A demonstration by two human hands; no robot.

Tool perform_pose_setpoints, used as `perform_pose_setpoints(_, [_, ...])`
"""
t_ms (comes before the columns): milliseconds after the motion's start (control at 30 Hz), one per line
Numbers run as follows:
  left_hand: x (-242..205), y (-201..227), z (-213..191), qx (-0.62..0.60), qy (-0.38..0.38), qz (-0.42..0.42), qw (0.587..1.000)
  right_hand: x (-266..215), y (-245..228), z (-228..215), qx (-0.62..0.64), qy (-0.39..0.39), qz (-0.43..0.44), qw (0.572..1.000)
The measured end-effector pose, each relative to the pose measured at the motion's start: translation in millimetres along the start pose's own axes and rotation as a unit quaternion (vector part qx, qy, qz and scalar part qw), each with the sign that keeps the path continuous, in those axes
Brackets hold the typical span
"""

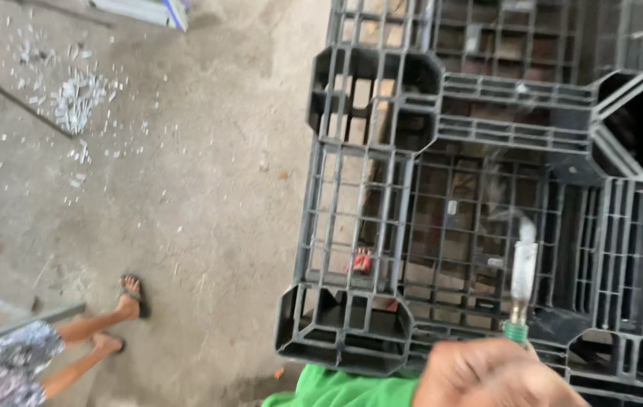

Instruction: The person uses a heated tool to smooth the edges and seams of stacked black plastic crates. They repeatedly run the tool along the crate's grid and rim, repositioning the crates to access different areas. The person holds the crates steady with one hand while applying the tool with the other.

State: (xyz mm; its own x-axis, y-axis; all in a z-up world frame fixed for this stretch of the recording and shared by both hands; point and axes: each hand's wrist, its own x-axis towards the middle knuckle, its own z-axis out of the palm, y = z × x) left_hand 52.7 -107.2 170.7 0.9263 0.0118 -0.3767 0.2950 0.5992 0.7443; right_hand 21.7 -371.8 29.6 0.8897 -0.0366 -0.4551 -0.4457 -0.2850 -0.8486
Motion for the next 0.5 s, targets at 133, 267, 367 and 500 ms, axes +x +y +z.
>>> perform_pose_setpoints(133, [8, 8, -8, 0.019, -0.017, -0.016, 1.0, -3, 14, -11, -0.018, 0.02, 0.03, 0.999])
perform_pose_setpoints(267, [8, 22, -12, 0.068, -0.039, -0.014, 0.997, -5, 23, -13, -0.029, 0.031, 0.06, 0.997])
perform_pose_setpoints(367, [5, 29, -24, 0.189, -0.063, 0.017, 0.98, -5, 23, -12, -0.018, 0.03, 0.058, 0.998])
perform_pose_setpoints(500, [25, 12, -68, 0.576, 0.002, 0.122, 0.808, -4, 20, -8, -0.039, 0.055, 0.093, 0.993])
